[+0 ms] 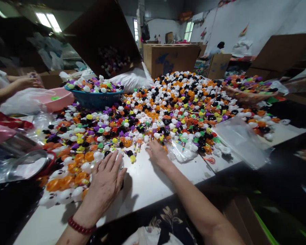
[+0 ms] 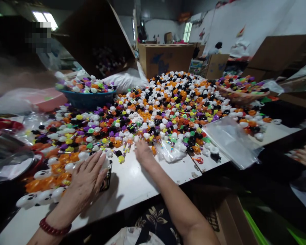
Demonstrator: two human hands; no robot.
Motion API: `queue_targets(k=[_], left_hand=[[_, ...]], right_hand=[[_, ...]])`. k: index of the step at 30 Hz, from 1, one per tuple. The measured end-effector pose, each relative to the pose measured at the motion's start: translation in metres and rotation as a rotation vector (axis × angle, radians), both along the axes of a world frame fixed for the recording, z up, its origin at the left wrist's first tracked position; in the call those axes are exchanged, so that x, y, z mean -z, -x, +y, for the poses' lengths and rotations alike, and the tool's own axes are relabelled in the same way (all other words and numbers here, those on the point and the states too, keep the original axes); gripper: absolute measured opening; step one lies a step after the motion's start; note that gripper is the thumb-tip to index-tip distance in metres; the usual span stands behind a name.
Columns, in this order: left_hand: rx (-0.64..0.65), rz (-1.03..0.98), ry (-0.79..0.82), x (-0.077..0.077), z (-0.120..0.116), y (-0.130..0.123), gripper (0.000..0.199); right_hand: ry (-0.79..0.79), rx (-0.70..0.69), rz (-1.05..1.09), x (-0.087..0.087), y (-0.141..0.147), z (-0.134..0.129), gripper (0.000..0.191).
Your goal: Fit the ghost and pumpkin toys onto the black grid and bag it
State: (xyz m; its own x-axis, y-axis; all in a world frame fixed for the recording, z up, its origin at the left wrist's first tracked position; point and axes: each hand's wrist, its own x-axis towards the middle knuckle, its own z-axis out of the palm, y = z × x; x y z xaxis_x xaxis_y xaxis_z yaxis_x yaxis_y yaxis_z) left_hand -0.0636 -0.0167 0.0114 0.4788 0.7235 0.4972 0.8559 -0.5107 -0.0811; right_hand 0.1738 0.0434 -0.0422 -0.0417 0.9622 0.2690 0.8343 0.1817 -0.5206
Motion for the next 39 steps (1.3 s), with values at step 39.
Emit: queue_targets(k=[39], left_hand=[[0.13, 0.031, 0.293, -0.016, 0.004, -0.002, 0.04]], right_hand=[[0.321, -0.279, 0.741, 0.031, 0.094, 0.029, 0.017]])
